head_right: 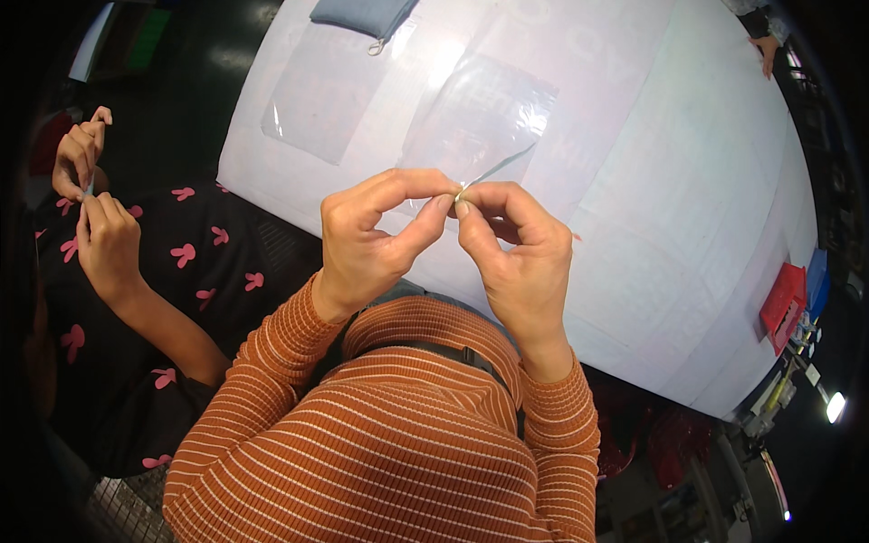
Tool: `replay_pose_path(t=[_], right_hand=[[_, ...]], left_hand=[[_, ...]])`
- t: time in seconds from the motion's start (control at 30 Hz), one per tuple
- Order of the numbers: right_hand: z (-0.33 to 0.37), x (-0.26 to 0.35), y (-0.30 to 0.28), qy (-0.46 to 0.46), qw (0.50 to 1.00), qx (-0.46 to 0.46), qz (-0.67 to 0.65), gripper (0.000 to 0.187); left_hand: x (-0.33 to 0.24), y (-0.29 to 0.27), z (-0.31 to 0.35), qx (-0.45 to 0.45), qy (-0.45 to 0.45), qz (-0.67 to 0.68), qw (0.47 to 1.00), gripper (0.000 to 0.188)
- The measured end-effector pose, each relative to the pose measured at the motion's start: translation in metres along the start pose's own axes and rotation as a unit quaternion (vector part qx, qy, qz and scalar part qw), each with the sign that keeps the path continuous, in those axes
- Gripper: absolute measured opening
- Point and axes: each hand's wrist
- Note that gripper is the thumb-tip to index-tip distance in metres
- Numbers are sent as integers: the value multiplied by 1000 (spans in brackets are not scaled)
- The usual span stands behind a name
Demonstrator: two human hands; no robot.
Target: The person retrieves plastic bags and a small pouch from a refrigerator, then places them on a table. They fold a small paper label and place it inside a plastic bag with the pouch. The person then hands the packed bag to another person.
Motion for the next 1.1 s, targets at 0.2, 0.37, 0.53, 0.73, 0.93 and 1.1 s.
replay_pose_path(t=[0.2,0.37,0.53,0.73,0.93,1.1], right_hand=[[-1,0,0,5,1000,6,1,7],[0,-2,0,2,1000,3,-4,7],[0,-2,1,4,1000,0,0,7],[0,-3,1,2,1000,-8,-1,7],[0,-4,1,19,999,-16,-22,8],[1,-3,1,25,999,-14,-14,8]], left_hand=[[2,0,0,20,-45,56,997,10],[1,-1,0,29,-69,78,994,10],[1,0,0,26,-65,89,994,9],[-1,-1,0,23,-63,86,994,10],[2,2,1,13,-61,85,994,10],[2,3,2,11,-58,88,994,10]])
Point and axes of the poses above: each hand's wrist, its own z-axis away from the middle knuckle, its own y-axis out of the palm, x = y × z, and after that the axes turned 12 degrees about -z, right-handed
